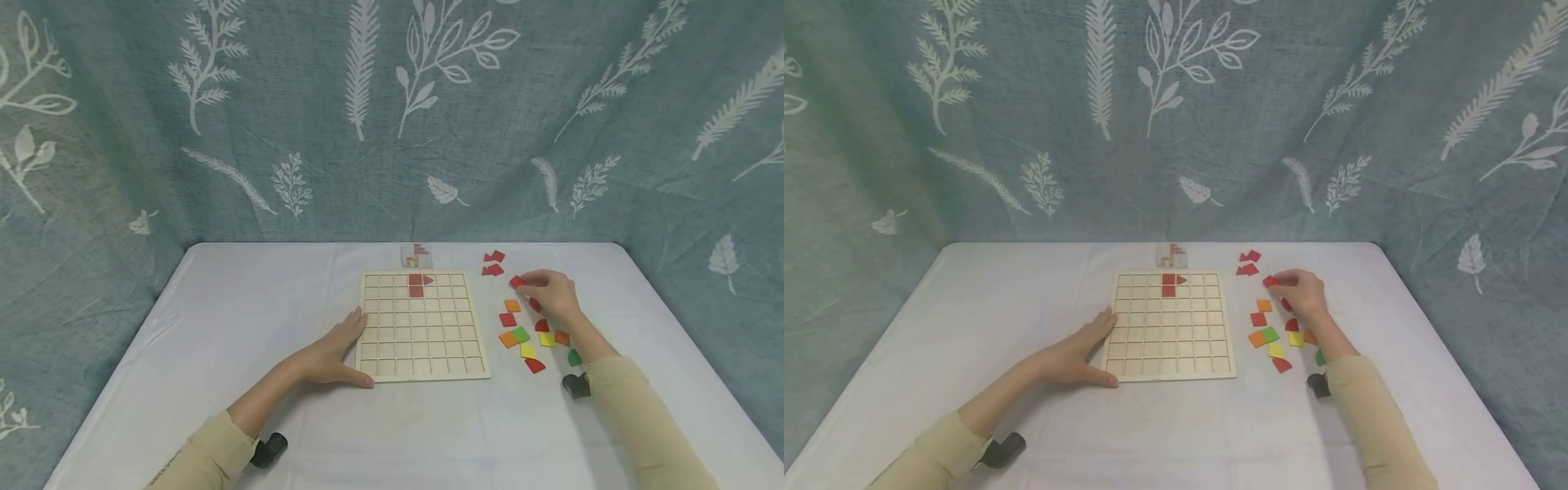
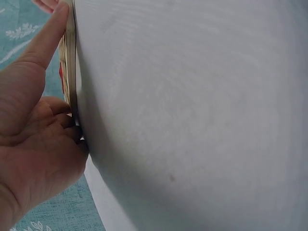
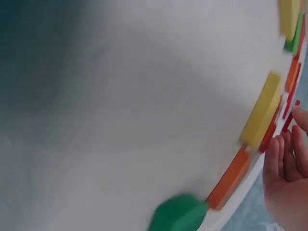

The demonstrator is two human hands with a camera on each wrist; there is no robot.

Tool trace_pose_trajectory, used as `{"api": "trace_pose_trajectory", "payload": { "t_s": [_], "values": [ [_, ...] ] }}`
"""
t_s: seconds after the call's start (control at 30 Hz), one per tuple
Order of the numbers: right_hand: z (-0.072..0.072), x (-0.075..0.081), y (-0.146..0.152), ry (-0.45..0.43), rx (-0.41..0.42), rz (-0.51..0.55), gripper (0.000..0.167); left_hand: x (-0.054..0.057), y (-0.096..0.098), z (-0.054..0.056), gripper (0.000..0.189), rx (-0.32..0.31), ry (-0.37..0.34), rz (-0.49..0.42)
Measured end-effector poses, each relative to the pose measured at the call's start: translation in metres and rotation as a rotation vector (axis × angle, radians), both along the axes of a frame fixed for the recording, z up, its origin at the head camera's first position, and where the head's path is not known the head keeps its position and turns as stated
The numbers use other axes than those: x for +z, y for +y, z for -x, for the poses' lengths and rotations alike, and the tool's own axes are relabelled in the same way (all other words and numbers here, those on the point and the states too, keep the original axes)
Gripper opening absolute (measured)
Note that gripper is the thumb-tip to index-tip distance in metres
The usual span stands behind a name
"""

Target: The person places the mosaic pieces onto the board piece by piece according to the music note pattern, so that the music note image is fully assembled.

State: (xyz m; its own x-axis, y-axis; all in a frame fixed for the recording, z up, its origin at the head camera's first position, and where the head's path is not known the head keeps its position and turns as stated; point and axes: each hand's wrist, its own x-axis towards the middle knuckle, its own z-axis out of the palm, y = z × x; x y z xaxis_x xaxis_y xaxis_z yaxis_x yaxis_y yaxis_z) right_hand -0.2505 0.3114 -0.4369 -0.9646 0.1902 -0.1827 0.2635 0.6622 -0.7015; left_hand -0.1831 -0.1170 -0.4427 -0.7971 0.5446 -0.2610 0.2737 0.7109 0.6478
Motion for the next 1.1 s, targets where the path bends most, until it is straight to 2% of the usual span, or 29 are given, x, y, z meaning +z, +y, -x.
{"api": "trace_pose_trajectory", "payload": {
  "t_s": [0.27,0.43,0.53,0.63,0.83,1.1],
  "values": [
    [0.004,0.004,-0.022,0.035,0.018,0.136,0.049,0.001,0.001,0.001,0.124,0.007,0.002,0.003],
    [0.008,0.005,-0.044,0.062,0.075,0.195,0.042,0.003,0.001,0.002,0.123,0.002,-0.012,-0.004],
    [0.011,0.004,-0.057,0.048,0.096,0.220,0.042,0.004,0.001,0.003,0.123,0.002,-0.014,-0.004],
    [0.015,0.003,-0.070,0.041,0.137,0.209,0.042,0.004,0.002,0.004,0.123,0.003,-0.016,-0.005],
    [0.022,0.004,-0.097,0.087,0.267,0.119,0.036,0.006,0.003,0.007,0.124,0.006,-0.019,-0.004],
    [0.033,0.004,-0.122,0.125,0.451,0.024,0.019,0.010,0.005,0.010,0.122,0.009,-0.034,-0.006]
  ]
}}
